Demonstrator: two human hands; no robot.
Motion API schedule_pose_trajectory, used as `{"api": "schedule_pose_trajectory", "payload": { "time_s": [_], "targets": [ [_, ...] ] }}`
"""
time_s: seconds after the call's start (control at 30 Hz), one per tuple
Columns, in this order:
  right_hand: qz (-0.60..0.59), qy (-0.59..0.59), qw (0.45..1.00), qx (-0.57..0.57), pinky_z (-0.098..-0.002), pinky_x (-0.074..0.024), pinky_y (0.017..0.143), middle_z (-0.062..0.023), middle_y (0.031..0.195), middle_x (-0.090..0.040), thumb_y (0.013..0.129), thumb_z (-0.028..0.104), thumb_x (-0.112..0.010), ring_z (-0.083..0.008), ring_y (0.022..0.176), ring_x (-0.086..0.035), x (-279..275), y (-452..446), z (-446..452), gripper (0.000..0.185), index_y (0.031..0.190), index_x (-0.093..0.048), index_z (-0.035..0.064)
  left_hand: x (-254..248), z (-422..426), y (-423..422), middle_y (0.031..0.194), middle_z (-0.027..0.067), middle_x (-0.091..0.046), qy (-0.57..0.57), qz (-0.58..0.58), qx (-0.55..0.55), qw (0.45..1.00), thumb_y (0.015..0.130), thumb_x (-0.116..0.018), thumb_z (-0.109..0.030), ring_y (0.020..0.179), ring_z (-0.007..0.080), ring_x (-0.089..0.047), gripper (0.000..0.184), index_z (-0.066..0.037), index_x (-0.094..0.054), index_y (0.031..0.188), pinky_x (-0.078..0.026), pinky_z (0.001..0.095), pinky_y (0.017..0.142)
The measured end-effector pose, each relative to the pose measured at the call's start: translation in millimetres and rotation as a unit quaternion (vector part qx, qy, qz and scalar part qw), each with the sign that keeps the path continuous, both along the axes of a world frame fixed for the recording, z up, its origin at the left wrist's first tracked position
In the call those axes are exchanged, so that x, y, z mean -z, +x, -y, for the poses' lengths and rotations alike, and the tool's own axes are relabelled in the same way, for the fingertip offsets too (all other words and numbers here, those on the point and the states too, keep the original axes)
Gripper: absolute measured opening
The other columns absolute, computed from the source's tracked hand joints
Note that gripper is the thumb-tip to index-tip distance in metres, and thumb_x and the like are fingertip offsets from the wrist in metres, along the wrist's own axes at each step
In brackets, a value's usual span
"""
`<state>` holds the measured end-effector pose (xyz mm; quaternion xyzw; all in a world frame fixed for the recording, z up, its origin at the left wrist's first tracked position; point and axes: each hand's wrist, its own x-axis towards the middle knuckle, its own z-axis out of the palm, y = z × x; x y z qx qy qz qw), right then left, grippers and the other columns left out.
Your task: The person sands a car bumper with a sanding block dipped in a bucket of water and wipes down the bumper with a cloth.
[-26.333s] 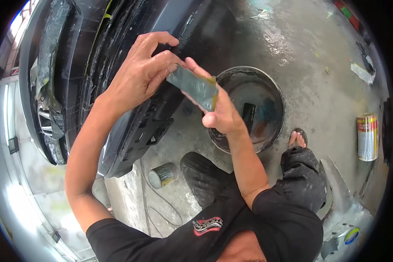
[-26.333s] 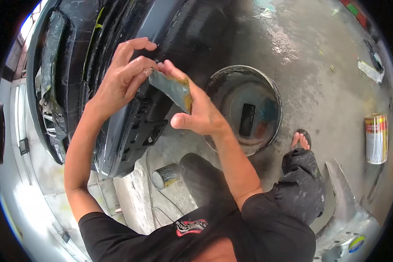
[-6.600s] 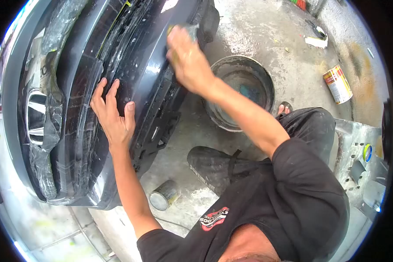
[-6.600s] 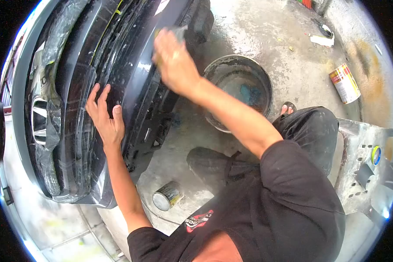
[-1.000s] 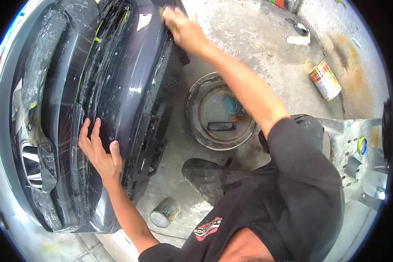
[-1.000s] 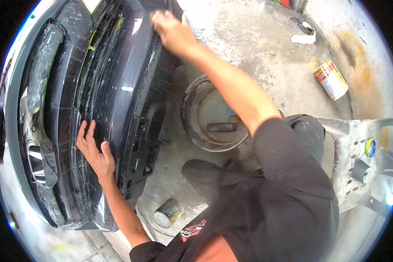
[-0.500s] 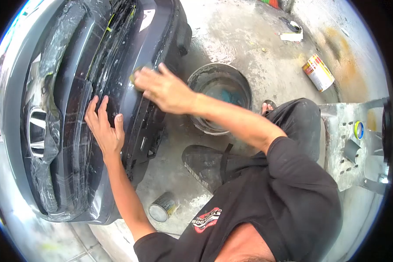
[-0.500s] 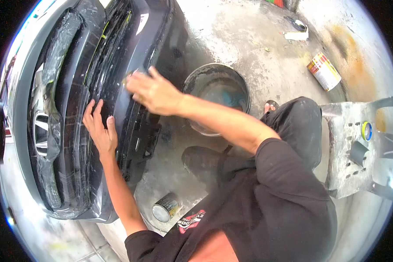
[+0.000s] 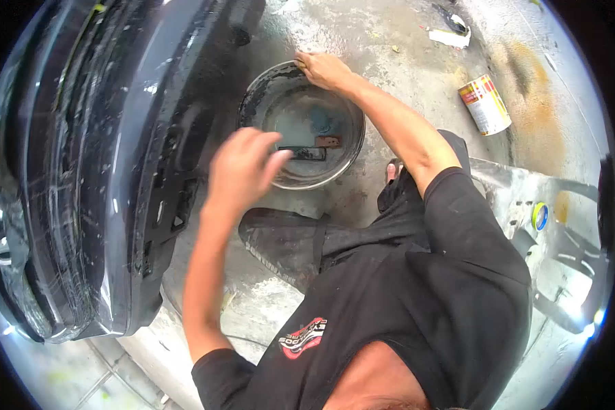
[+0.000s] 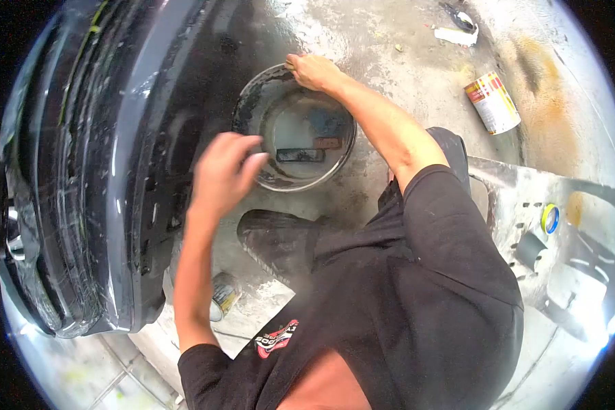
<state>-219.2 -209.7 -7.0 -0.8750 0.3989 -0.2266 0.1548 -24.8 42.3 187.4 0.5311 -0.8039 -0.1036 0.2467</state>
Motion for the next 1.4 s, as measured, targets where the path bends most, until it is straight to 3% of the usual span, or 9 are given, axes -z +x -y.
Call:
{"api": "schedule_pose_trajectory", "payload": {
  "time_s": [0.17, 0.3, 0.4, 0.5, 0.6, 0.77, 1.03, 1.2, 1.4],
  "targets": [
    [0.007, 0.056, 0.998, -0.002, -0.0556, -0.0580, 0.080, -0.0275, 0.094, -0.073, 0.100, 0.016, -0.051, -0.0464, 0.092, -0.072, -16, -4, -12, 0.021, 0.105, -0.064, -0.0007, 197, 96, -49, 0.113, 0.0277, -0.072, 0.419, -0.004, -0.001, 0.908, 0.099, -0.066, -0.026, 0.112, 0.0464, -0.066, 0.031, 0.001, -0.071, 0.113, -0.052, 0.0531, 0.097],
    [0.019, 0.109, 0.994, 0.009, -0.0575, -0.0538, 0.082, -0.0269, 0.098, -0.069, 0.101, 0.019, -0.055, -0.0472, 0.096, -0.068, -21, -2, -13, 0.019, 0.105, -0.058, 0.0002, 391, 155, -83, 0.153, 0.0260, -0.051, 0.363, -0.009, -0.117, 0.925, 0.098, -0.064, -0.027, 0.141, 0.0397, -0.050, 0.059, 0.001, -0.050, 0.148, -0.042, 0.0461, 0.116],
    [0.040, 0.125, 0.991, 0.015, -0.0559, -0.0555, 0.083, -0.0248, 0.099, -0.068, 0.098, 0.012, -0.057, -0.0453, 0.095, -0.068, -15, 0, -12, 0.015, 0.107, -0.059, 0.0005, 337, 142, -155, 0.165, 0.0283, -0.035, 0.181, -0.312, -0.204, 0.910, 0.104, -0.057, -0.031, 0.151, 0.0447, -0.036, 0.066, -0.002, -0.035, 0.160, -0.032, 0.0496, 0.123],
    [0.040, 0.156, 0.987, 0.017, -0.0545, -0.0565, 0.083, -0.0237, 0.100, -0.069, 0.097, 0.011, -0.058, -0.0444, 0.097, -0.068, -25, -4, -13, 0.016, 0.108, -0.059, -0.0004, 390, 122, -144, 0.160, 0.0244, -0.045, 0.303, -0.367, -0.157, 0.865, 0.105, -0.055, -0.041, 0.143, 0.0380, -0.049, 0.069, 0.000, -0.039, 0.157, -0.039, 0.0500, 0.116],
    [0.059, 0.179, 0.982, 0.014, -0.0545, -0.0586, 0.082, -0.0244, 0.104, -0.069, 0.096, 0.008, -0.056, -0.0454, 0.098, -0.069, -26, -3, -9, 0.018, 0.111, -0.060, -0.0025, 409, 122, -105, 0.148, 0.0206, -0.059, 0.434, -0.158, -0.178, 0.869, 0.106, -0.053, -0.036, 0.130, 0.0345, -0.059, 0.059, 0.002, -0.048, 0.151, -0.045, 0.0494, 0.109],
    [0.071, 0.205, 0.976, 0.011, -0.0551, -0.0596, 0.082, -0.0237, 0.107, -0.070, 0.096, 0.007, -0.055, -0.0448, 0.099, -0.069, -30, -6, -8, 0.020, 0.113, -0.061, -0.0024, 215, 106, -87, 0.124, 0.0120, -0.070, 0.378, -0.597, -0.318, 0.632, 0.098, -0.065, -0.018, 0.114, 0.0237, -0.067, 0.042, 0.001, -0.060, 0.135, -0.053, 0.0390, 0.101],
    [0.071, 0.202, 0.977, 0.005, -0.0561, -0.0597, 0.080, -0.0211, 0.107, -0.070, 0.096, 0.010, -0.057, -0.0420, 0.103, -0.070, -14, -4, -10, 0.023, 0.116, -0.060, -0.0012, -100, 135, -65, 0.125, 0.0183, -0.065, -0.058, -0.565, -0.285, 0.772, 0.095, -0.073, -0.030, 0.115, 0.0268, -0.066, 0.059, 0.003, -0.050, 0.139, -0.054, 0.0457, 0.102],
    [0.074, 0.190, 0.979, -0.003, -0.0549, -0.0605, 0.079, -0.0213, 0.105, -0.070, 0.095, 0.011, -0.060, -0.0431, 0.098, -0.070, -14, -8, -11, 0.022, 0.113, -0.060, -0.0008, -115, 216, -61, 0.133, 0.0179, -0.051, -0.306, -0.103, -0.434, 0.841, 0.099, -0.075, -0.016, 0.122, 0.0263, -0.053, 0.061, 0.000, -0.038, 0.144, -0.045, 0.0424, 0.106],
    [0.108, 0.173, 0.979, 0.007, -0.0534, -0.0604, 0.076, -0.0220, 0.101, -0.070, 0.095, 0.012, -0.062, -0.0434, 0.093, -0.070, -24, -7, -9, 0.019, 0.109, -0.060, -0.0004, -81, 341, -19, 0.140, 0.0233, -0.054, -0.209, 0.378, -0.205, 0.878, 0.082, -0.080, -0.019, 0.151, 0.0509, -0.033, 0.065, -0.011, -0.059, 0.143, -0.018, 0.0753, 0.119]
  ]
}}
